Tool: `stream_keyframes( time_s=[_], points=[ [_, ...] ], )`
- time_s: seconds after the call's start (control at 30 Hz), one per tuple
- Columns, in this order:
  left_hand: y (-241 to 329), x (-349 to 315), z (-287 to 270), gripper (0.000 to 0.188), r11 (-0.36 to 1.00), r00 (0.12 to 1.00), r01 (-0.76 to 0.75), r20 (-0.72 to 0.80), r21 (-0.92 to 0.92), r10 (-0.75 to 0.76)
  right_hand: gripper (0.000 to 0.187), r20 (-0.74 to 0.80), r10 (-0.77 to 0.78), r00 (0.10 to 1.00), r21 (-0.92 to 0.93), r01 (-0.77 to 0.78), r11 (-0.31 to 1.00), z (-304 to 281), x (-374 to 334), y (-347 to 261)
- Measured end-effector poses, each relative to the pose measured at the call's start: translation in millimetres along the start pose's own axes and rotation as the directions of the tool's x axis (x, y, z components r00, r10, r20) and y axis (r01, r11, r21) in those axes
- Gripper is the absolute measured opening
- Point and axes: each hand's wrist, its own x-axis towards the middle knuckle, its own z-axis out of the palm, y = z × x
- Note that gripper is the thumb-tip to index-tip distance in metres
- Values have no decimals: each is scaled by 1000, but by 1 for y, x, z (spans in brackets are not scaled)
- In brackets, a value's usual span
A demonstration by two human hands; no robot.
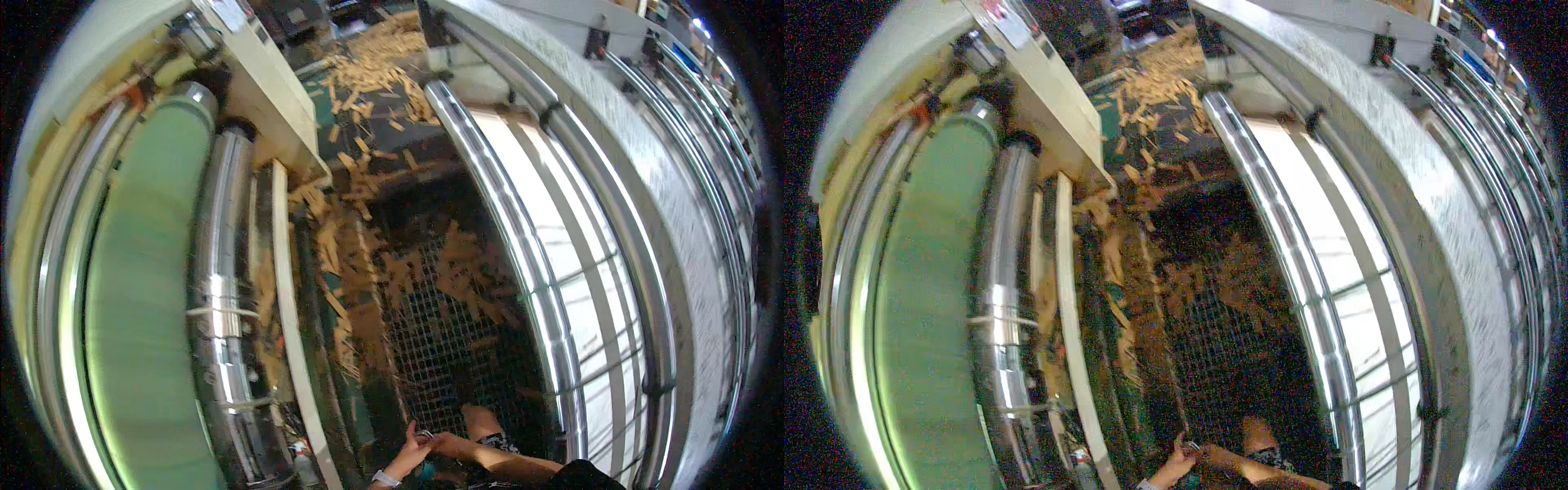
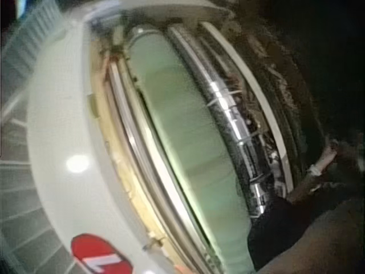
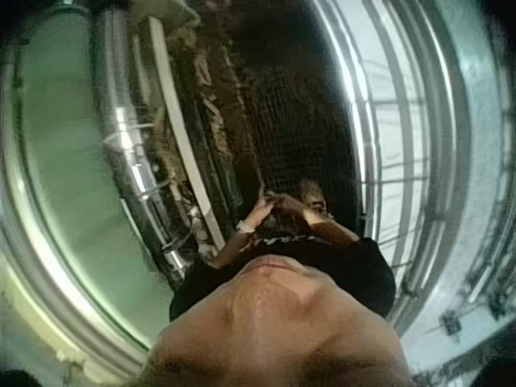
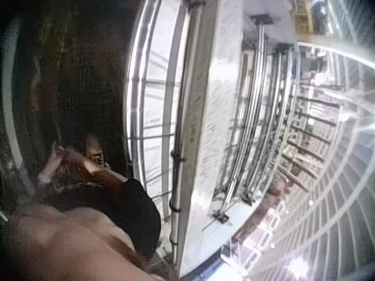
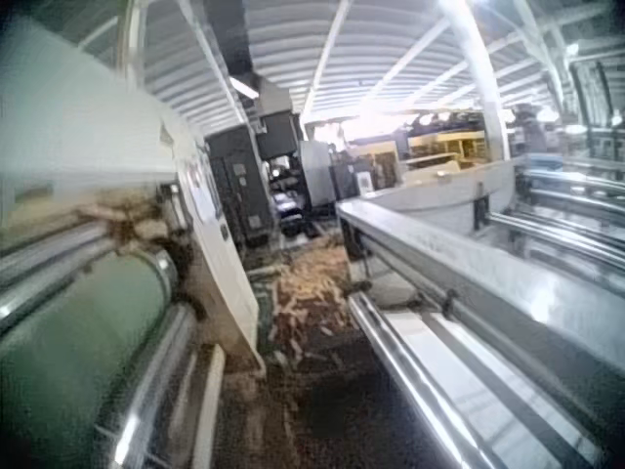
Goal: The person uses a tape measure to measure the length of several metal pipes attached to a large industrial machine. They move between different sections of the machine, extending the tape measure along the pipes and marking measurements.
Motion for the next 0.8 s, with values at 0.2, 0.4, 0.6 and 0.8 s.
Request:
stream_keyframes(
  time_s=[0.2,0.4,0.6,0.8],
  points=[
    [213,-31,-29,93,990,996,-30,84,136,19,14,401,230,887,51,-272,961,-53,21,-269],
    [347,-53,-50,47,967,975,-213,96,141,200,12,289,186,939,186,-246,951,-108,56,-424],
    [366,8,-133,38,965,981,-130,170,227,92,7,-169,117,979,436,-33,900,-247,135,-497],
    [426,224,-241,25,967,997,60,40,249,-73,26,-632,-99,768,-336,-157,929,-361,255,-531]
  ],
)
